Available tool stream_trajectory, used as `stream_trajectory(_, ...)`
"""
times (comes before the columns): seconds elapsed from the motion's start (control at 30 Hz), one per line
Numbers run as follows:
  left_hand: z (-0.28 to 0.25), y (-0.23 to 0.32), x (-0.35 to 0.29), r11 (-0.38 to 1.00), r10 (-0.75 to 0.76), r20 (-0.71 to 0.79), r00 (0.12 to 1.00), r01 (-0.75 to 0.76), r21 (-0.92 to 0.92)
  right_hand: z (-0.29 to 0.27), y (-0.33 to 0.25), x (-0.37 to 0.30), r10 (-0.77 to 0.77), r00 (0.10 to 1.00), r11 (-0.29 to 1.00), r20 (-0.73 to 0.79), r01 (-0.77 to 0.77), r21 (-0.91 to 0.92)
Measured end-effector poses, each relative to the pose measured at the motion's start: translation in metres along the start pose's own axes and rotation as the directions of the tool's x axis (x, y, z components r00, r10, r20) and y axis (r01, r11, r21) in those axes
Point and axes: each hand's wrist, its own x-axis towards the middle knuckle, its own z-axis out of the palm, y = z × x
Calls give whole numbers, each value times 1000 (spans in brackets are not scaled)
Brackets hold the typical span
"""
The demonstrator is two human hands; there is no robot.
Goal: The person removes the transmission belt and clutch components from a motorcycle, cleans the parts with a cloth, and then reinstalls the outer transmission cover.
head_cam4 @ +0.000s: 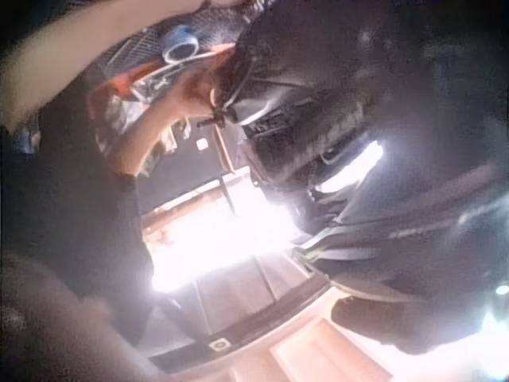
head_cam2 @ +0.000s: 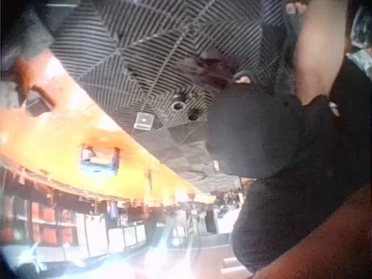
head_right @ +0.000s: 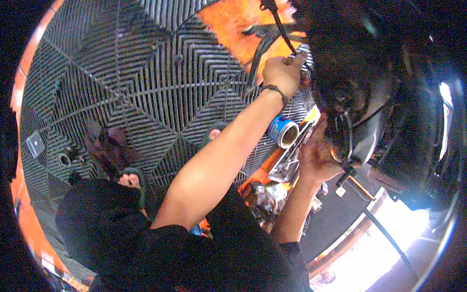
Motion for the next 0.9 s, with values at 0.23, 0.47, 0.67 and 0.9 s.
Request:
stream_trajectory(0.23,30,-3,-20,708,418,49,907,-291,-643,-4,-3,-7,158,948,957,-275,-78,281)
stream_trajectory(0.47,4,50,-23,753,554,239,797,-357,-552,-33,-43,12,-152,980,988,-130,156,19)
stream_trajectory(0.67,20,86,-86,897,415,110,903,-386,-216,-41,-41,13,-192,950,976,-248,212,58)
stream_trajectory(0.9,17,106,-82,892,448,81,890,-451,22,-39,-43,12,-267,933,959,-242,283,32)
